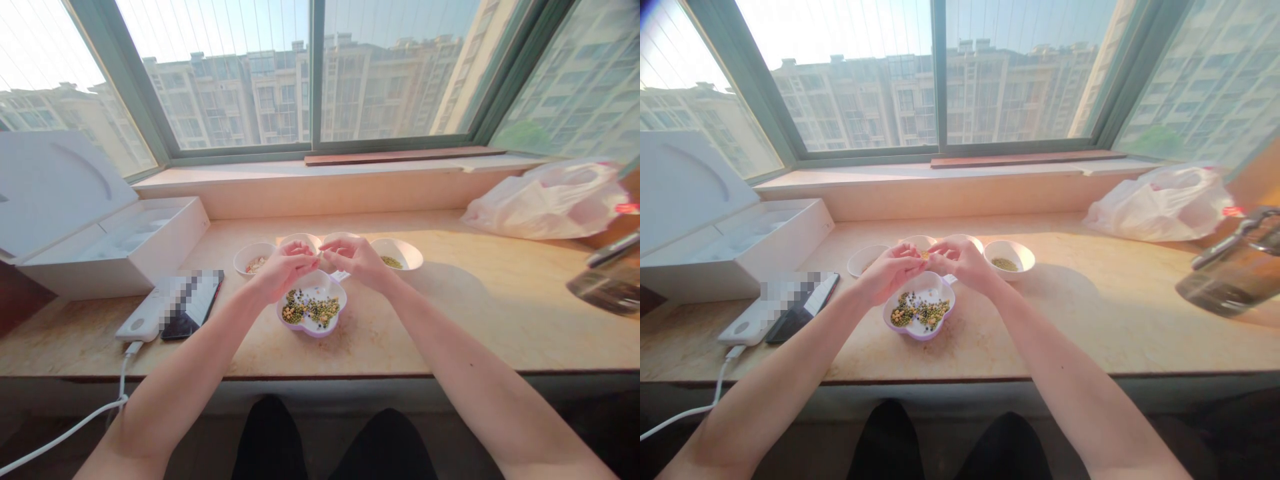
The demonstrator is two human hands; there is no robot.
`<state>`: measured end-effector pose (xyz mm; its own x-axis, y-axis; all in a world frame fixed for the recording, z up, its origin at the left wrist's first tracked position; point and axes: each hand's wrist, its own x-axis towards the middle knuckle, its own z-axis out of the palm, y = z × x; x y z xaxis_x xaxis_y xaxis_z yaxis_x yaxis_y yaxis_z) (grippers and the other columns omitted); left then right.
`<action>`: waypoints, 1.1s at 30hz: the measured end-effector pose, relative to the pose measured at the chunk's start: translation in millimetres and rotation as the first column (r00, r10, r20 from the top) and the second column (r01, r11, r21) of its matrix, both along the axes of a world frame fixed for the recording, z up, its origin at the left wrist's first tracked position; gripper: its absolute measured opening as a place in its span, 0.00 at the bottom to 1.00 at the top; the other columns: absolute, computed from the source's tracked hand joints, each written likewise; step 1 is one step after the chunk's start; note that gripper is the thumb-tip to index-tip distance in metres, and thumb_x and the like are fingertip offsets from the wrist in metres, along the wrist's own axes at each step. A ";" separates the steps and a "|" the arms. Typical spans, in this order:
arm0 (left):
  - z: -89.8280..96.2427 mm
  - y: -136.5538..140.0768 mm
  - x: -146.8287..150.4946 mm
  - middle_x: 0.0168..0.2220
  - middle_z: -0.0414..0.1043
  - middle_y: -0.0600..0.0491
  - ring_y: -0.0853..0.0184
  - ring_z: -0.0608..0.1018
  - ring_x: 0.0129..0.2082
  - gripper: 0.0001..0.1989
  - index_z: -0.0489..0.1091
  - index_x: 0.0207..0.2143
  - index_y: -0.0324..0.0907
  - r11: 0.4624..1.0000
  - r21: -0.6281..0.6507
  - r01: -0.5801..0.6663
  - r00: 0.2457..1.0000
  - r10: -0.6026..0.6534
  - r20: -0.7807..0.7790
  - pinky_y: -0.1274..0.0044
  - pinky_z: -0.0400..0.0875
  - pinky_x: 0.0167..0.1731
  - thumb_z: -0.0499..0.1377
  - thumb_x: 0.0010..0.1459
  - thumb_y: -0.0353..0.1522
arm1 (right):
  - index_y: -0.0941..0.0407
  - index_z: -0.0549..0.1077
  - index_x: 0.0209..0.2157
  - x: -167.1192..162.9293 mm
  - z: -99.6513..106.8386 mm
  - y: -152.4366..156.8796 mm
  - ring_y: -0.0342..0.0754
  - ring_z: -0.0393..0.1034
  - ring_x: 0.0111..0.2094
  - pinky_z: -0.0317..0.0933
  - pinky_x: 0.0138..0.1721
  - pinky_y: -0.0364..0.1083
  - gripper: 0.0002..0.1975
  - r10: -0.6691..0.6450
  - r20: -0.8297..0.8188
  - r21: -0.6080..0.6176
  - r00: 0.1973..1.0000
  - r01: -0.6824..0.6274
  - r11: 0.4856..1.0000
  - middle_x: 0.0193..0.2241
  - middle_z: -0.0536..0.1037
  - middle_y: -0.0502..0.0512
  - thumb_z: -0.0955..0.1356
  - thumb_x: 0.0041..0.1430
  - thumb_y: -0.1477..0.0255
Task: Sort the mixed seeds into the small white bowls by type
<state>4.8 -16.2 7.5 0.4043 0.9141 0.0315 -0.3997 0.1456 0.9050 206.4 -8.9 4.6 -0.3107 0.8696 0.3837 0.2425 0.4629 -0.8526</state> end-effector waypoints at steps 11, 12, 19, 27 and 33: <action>-8.8 1.8 3.9 0.31 0.73 0.57 0.73 0.79 0.35 0.14 0.66 0.32 0.39 0.993 0.065 -0.098 0.986 0.105 -0.130 0.76 0.72 0.48 0.70 0.47 0.24 | 0.57 0.84 0.36 -8.1 -13.0 1.8 0.43 0.64 0.22 0.57 0.25 0.45 0.17 -0.020 0.079 -0.035 0.997 0.023 0.999 0.19 0.74 0.50 0.74 0.54 0.57; -8.9 1.7 4.0 0.32 0.73 0.57 0.73 0.79 0.35 0.14 0.66 0.32 0.39 0.991 0.081 -0.105 0.982 0.116 -0.147 0.75 0.73 0.48 0.70 0.48 0.25 | 0.57 0.84 0.35 -7.9 -13.1 1.7 0.43 0.64 0.22 0.57 0.26 0.45 0.16 -0.026 0.094 -0.012 0.995 0.028 1.000 0.19 0.74 0.50 0.74 0.55 0.57; -18.7 2.9 4.4 0.34 0.76 0.54 0.68 0.80 0.37 0.04 0.69 0.33 0.40 0.894 0.446 -0.042 0.783 0.306 -0.541 0.74 0.74 0.42 0.62 0.55 0.25 | 0.58 0.81 0.31 -7.2 -5.7 -0.4 0.43 0.64 0.25 0.56 0.27 0.45 0.17 -0.019 -0.021 -0.056 1.000 0.018 0.998 0.22 0.74 0.51 0.71 0.58 0.58; -24.2 -4.2 5.2 0.37 0.76 0.52 0.64 0.78 0.39 0.08 0.69 0.32 0.41 0.579 0.598 0.555 0.420 0.425 -0.802 0.74 0.72 0.40 0.55 0.57 0.21 | 0.58 0.76 0.30 -6.7 4.6 -4.5 0.38 0.55 0.21 0.45 0.22 0.42 0.15 0.122 -0.394 -0.428 0.911 -0.300 0.853 0.22 0.69 0.47 0.74 0.54 0.59; -21.8 -7.1 6.7 0.39 0.76 0.49 0.63 0.77 0.38 0.11 0.71 0.34 0.40 0.531 0.539 0.654 0.338 0.433 -0.836 0.74 0.69 0.38 0.52 0.60 0.20 | 0.57 0.74 0.30 -5.3 6.6 -7.1 0.38 0.56 0.22 0.51 0.24 0.41 0.16 0.176 -0.444 -0.501 0.879 -0.406 0.764 0.24 0.69 0.47 0.75 0.53 0.58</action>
